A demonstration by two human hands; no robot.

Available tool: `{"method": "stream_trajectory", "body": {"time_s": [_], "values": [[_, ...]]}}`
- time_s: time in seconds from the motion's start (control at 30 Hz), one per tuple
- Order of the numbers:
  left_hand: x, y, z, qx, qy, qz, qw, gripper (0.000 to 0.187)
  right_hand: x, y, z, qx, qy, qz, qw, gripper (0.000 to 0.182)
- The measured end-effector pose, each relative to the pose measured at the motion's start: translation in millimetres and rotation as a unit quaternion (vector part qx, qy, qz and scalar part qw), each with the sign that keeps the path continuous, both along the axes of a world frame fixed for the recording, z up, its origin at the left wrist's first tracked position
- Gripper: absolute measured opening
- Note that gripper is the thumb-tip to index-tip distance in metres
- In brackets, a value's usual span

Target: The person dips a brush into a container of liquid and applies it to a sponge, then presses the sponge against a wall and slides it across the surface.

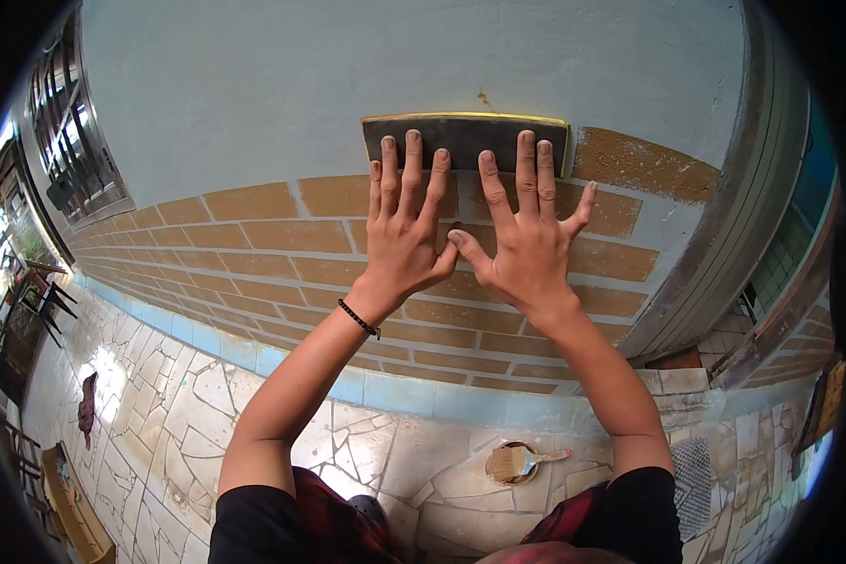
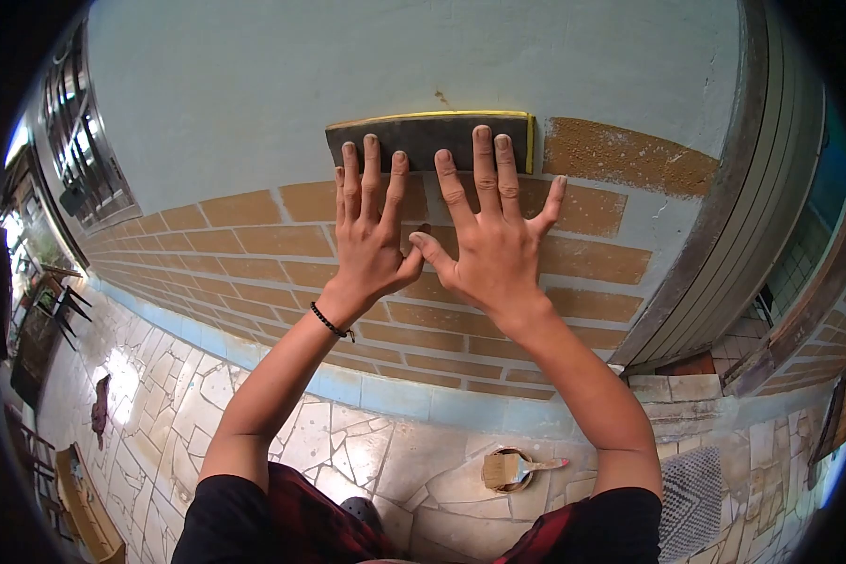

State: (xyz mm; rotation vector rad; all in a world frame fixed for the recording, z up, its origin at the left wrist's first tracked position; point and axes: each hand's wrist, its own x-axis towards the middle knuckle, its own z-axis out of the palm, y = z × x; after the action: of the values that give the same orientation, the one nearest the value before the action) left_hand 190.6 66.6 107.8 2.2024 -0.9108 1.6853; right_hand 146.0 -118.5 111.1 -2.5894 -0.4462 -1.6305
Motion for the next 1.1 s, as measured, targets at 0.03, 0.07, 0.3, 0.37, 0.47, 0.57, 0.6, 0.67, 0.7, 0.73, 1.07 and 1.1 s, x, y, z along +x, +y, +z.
{"method": "stream_trajectory", "body": {"time_s": [0.03,0.07,0.3,0.37,0.47,0.57,0.6,0.67,0.7,0.73,1.07,1.1], "values": [[0,-2,0,0.001,0.002,0.003,1.000,0.094,1,2,1,0.008,-0.004,0.013,1.000,0.088],[0,-4,1,0.000,0.004,0.004,1.000,0.094,2,3,2,0.016,-0.009,0.025,1.000,0.089],[7,-1,9,0.028,-0.019,0.001,0.999,0.090,3,3,7,-0.016,-0.003,0.001,1.000,0.084],[9,10,11,0.044,-0.019,-0.003,0.999,0.089,3,-3,8,-0.026,-0.007,-0.002,1.000,0.081],[9,18,10,0.067,0.001,-0.002,0.998,0.090,0,-14,6,-0.040,-0.006,0.003,0.999,0.080],[14,24,7,0.064,-0.020,-0.002,0.998,0.095,-6,-23,4,-0.031,0.013,0.003,0.999,0.079],[14,27,9,0.072,-0.023,0.002,0.997,0.095,-6,-26,3,-0.036,0.014,0.002,0.999,0.080],[16,34,10,0.093,-0.018,0.005,0.996,0.093,-6,-31,2,-0.044,0.015,-0.001,0.999,0.080],[17,35,11,0.104,-0.016,0.007,0.994,0.092,-6,-31,2,-0.043,0.015,0.002,0.999,0.080],[16,32,10,0.096,-0.016,0.004,0.995,0.092,-5,-31,2,-0.042,0.016,0.004,0.999,0.081],[5,8,5,0.040,0.003,-0.003,0.999,0.089,1,-22,1,-0.014,-0.013,0.019,1.000,0.083],[6,10,5,0.041,0.001,-0.003,0.999,0.089,1,-23,1,-0.019,-0.012,0.016,1.000,0.083]]}}
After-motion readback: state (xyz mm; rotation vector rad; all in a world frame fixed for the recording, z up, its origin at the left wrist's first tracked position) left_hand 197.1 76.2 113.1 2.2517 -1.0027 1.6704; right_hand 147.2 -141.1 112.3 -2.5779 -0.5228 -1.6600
